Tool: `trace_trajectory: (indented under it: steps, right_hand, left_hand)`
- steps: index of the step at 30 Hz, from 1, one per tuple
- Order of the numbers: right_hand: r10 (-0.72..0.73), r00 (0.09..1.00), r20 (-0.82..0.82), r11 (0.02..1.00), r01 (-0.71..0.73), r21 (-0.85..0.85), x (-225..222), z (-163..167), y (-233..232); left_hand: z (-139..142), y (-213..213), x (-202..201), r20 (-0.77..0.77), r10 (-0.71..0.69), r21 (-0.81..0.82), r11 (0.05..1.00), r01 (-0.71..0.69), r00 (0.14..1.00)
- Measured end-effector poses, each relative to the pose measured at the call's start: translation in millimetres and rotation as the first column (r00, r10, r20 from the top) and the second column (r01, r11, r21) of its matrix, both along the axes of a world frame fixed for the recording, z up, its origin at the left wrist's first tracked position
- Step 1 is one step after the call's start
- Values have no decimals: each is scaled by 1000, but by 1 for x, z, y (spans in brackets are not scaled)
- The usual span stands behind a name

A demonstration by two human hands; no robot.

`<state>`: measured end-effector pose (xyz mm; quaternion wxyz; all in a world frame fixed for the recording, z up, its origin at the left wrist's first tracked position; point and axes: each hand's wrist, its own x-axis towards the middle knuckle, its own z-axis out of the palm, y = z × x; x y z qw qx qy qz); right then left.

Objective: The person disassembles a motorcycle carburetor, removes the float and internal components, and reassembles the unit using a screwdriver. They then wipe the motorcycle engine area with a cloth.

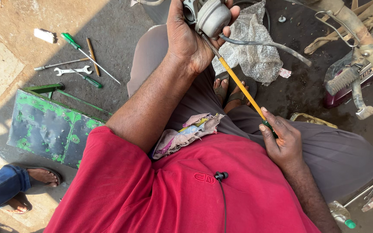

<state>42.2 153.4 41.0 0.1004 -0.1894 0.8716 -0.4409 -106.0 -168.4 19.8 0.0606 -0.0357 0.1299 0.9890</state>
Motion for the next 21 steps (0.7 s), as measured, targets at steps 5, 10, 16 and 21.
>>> trace_trajectory:
  steps: [5, 10, 16, 21]
  right_hand:
    - [-13, 998, -68, 1000, 13, 2, 1, 9, -1]
    - [7, 966, -259, 984, 39, 175, 3, 19, -5]
    - [26, 949, -313, 988, 25, 156, 4, 32, -6]
    - [-24, 978, -208, 989, 54, 140, 12, 48, -4]
  left_hand:
    - [0, 1, -1, 20, -22, -6, 1000, 22, 1000]
    - [-4, 3, -1, 29, 14, -80, 997, -11, 999]
    - [-14, 8, -3, 55, 63, -180, 982, -52, 996]
    - [-17, 9, -2, 42, 104, -260, 962, -89, 994]
